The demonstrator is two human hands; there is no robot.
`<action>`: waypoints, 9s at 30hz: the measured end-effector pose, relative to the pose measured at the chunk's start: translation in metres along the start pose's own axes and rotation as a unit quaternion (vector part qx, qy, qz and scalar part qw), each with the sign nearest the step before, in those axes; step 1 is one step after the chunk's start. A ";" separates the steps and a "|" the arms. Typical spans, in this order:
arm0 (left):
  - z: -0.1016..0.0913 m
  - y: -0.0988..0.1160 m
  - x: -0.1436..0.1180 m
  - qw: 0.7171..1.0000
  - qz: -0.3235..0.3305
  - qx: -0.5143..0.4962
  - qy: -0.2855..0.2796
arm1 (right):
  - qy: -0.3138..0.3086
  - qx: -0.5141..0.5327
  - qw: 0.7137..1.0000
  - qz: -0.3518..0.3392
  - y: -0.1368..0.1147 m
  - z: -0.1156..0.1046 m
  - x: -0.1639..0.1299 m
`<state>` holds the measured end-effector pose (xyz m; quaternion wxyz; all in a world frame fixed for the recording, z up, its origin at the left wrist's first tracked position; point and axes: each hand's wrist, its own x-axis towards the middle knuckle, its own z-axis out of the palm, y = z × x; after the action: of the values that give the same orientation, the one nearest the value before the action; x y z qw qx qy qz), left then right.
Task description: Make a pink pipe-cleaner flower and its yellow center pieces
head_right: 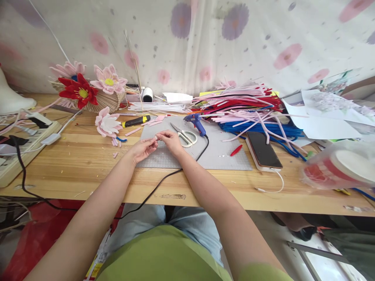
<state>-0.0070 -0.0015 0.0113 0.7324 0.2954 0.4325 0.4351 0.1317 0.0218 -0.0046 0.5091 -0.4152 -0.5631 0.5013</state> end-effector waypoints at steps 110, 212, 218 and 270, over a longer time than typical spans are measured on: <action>-0.039 0.020 0.014 0.986 0.096 -0.064 0.118 | -0.397 0.162 0.853 0.298 -0.006 -0.029 0.002; -0.019 -0.013 0.032 0.920 0.306 0.156 0.188 | 0.003 0.217 0.969 0.122 0.006 -0.023 0.000; -0.032 -0.007 0.043 0.900 0.307 0.215 0.221 | -0.004 0.234 0.965 0.121 -0.006 -0.036 -0.001; -0.006 -0.010 0.052 0.804 0.333 0.469 0.147 | 0.098 -0.564 0.817 -0.069 0.001 -0.056 -0.006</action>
<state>0.0039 0.0405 -0.0190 0.2419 0.6613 0.5613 0.4348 0.1880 0.0243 -0.0077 0.2716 -0.6370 -0.7213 0.0158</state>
